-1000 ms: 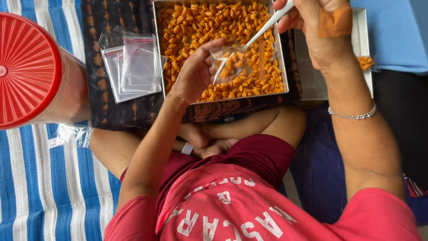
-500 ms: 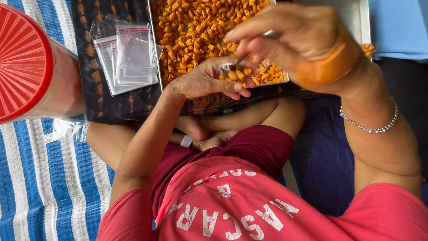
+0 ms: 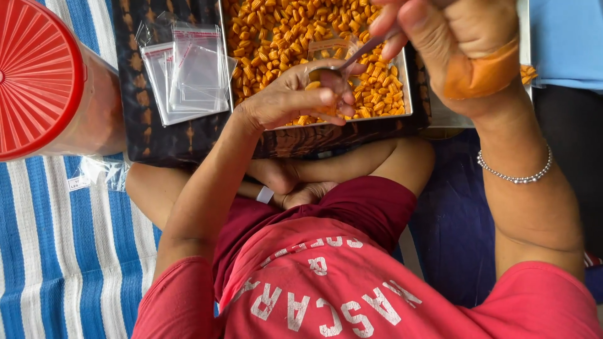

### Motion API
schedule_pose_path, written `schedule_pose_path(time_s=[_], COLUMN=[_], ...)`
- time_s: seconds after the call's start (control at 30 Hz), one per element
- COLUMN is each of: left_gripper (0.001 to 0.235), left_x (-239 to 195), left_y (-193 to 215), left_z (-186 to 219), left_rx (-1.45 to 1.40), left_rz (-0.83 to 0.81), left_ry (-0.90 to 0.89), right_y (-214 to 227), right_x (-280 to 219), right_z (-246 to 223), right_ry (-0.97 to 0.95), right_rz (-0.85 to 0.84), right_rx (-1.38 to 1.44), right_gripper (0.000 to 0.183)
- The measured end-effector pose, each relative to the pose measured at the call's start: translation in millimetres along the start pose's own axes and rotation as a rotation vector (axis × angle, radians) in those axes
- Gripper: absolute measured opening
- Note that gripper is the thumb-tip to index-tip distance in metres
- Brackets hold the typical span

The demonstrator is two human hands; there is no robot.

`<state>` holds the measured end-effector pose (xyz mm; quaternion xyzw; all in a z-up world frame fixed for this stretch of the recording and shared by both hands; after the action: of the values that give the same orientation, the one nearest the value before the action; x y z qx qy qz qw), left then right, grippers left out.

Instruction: The person is manually filling small plastic bags with orange snacks from a metal tray using a spoon.

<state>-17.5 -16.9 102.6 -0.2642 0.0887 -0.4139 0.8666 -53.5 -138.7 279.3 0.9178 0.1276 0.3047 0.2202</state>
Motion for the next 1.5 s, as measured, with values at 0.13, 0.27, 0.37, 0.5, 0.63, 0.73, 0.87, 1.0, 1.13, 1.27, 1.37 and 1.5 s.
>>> schedule_pose_path(time_s=[0.13,0.27,0.37,0.5,0.63,0.73,0.87,1.0,1.13,1.27,1.37,1.5], left_gripper=[0.091,0.092,0.095,0.09,0.086,0.082,0.077,0.088,0.094,0.095,0.101,0.092], left_x=[0,6,4,2,-1,-3,-2,-1,2,-7,-15,-20], left_y=[-8,-4,-3,21,9,-1,-12,-14,6,19,21,31], left_z=[9,6,10,-5,5,6,1,-3,-14,-15,-27,-42], left_rx=[-0.045,-0.119,-0.071,-0.086,-0.043,0.069,0.1,0.062,-0.208,-0.587,-0.663,-0.59], left_rz=[-0.038,0.022,0.071,0.244,0.112,0.185,0.134,0.107,0.192,0.14,0.108,0.151], left_ry=[0.026,0.081,0.074,0.144,0.071,0.17,0.199,0.228,0.171,0.002,-0.076,-0.18], right_y=[1,5,13,20,15,-1,-11,-9,-2,9,9,10], right_x=[1,0,-5,-6,-6,-7,-12,-20,-22,-22,-26,-31], right_z=[7,7,12,13,22,33,30,41,39,52,60,73], right_ry=[-0.005,0.046,0.07,0.112,0.04,-0.135,-0.063,-0.086,-0.061,-0.045,-0.082,-0.166], right_rz=[0.04,0.076,0.157,0.201,0.19,0.065,-0.02,-0.03,0.022,0.179,0.245,0.367], right_rx=[-0.003,-0.028,-0.037,-0.068,0.003,0.056,0.087,0.202,0.144,0.157,0.168,0.188], right_gripper=[0.029,0.025,0.022,0.023,0.021,0.031,0.028,0.025,0.025,0.024,0.023,0.025])
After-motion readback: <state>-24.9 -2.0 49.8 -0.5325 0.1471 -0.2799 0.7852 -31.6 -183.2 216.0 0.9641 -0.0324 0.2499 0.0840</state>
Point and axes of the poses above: each hand's wrist, its own x-axis towards the middle knuckle, its own y-axis out of the back of the hand, z = x × y, the point moved 8 cm from there along x, towards the middle knuckle, and after that the axes turned 9 degrees about z, right-handed, at the moved point
